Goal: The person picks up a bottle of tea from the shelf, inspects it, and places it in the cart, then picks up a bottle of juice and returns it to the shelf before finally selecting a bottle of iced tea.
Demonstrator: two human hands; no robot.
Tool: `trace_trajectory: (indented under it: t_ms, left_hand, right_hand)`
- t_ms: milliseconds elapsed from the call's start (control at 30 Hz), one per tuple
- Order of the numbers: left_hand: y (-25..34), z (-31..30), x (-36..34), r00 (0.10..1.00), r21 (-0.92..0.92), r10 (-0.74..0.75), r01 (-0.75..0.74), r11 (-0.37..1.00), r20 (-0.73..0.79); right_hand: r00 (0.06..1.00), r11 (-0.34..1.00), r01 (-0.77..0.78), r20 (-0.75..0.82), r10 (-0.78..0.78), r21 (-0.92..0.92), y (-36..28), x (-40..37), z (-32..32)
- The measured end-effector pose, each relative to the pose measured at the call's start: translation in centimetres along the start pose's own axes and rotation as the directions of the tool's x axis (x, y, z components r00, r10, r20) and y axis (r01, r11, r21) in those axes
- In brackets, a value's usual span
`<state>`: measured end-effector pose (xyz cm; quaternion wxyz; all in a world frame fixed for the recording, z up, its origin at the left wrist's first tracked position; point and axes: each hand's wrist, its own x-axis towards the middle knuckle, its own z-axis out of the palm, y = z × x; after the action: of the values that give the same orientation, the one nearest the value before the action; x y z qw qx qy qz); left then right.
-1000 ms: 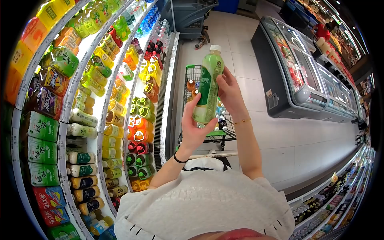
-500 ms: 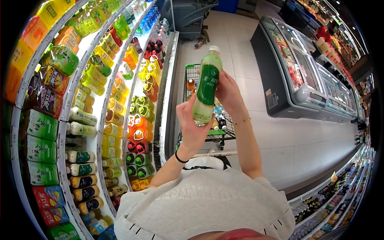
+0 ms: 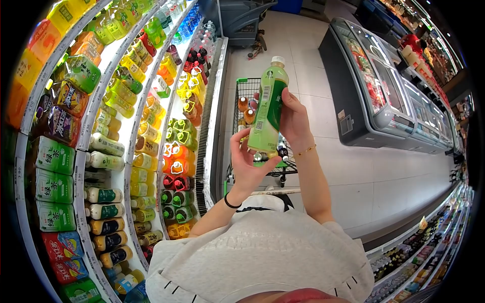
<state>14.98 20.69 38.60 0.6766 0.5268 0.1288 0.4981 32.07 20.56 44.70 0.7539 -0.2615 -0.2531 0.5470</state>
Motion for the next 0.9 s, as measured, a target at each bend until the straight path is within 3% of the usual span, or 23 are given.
trace_trajectory:
  t_ms: [100, 167, 300, 400, 467, 500, 600, 667, 700, 767, 900]
  left_hand:
    - [-0.4, 0.0, 0.0, 1.0, 0.031, -0.025, 0.025, 0.999, 0.018]
    - [-0.2, 0.0, 0.1, 0.991, 0.23, 0.13, -0.136, 0.964, 0.042]
    - [1.1, 0.9, 0.4, 0.985, 0.262, 0.164, -0.173, 0.949, 0.056]
    - [1.0, 0.9, 0.3, 0.992, 0.213, 0.106, -0.117, 0.97, 0.064]
    - [0.9, 0.8, 0.3, 0.969, 0.355, 0.236, -0.244, 0.903, 0.067]
    - [0.9, 0.8, 0.2, 0.97, 0.354, 0.232, -0.241, 0.904, 0.067]
    - [1.1, 0.7, 0.3, 0.947, 0.501, 0.314, -0.304, 0.81, 0.068]
    - [1.4, 0.4, 0.5, 0.899, 0.66, 0.42, -0.391, 0.641, 0.124]
    - [1.3, 0.3, 0.4, 0.901, 0.663, 0.417, -0.387, 0.641, 0.122]
    - [1.1, 0.1, 0.4, 0.873, 0.67, 0.466, -0.433, 0.603, 0.145]
    - [0.9, -0.2, 0.5, 0.855, 0.677, 0.496, -0.453, 0.58, 0.148]
  right_hand:
    - [0.999, 0.99, 0.005, 0.038, -0.01, 0.143, 0.4, 0.4, -0.1]
    - [0.996, 0.968, 0.007, 0.083, -0.029, 0.249, 0.7, 0.1, 0.4]
    - [0.995, 0.969, 0.021, 0.085, -0.043, 0.247, 0.8, -0.2, 1.0]
    - [0.989, 0.977, 0.083, 0.104, -0.105, 0.196, 1.1, 0.0, 1.2]
    - [0.989, 0.982, 0.042, 0.131, -0.067, 0.186, 1.1, 0.0, 1.4]
    - [0.99, 0.981, 0.043, 0.127, -0.068, 0.187, 1.1, -0.1, 1.5]
    - [0.974, 0.986, -0.013, 0.226, -0.026, 0.167, 1.1, 0.3, 1.0]
    - [0.952, 0.999, 0.03, 0.306, -0.023, -0.017, 1.7, 0.6, -0.6]
    - [0.952, 1.0, 0.026, 0.304, -0.02, -0.014, 1.6, 0.4, -0.9]
    - [0.987, 0.981, 0.008, 0.161, 0.024, -0.192, 1.5, 0.1, -1.4]
    - [1.0, 0.984, 0.005, 0.021, -0.002, -0.177, 1.8, 0.0, -1.1]
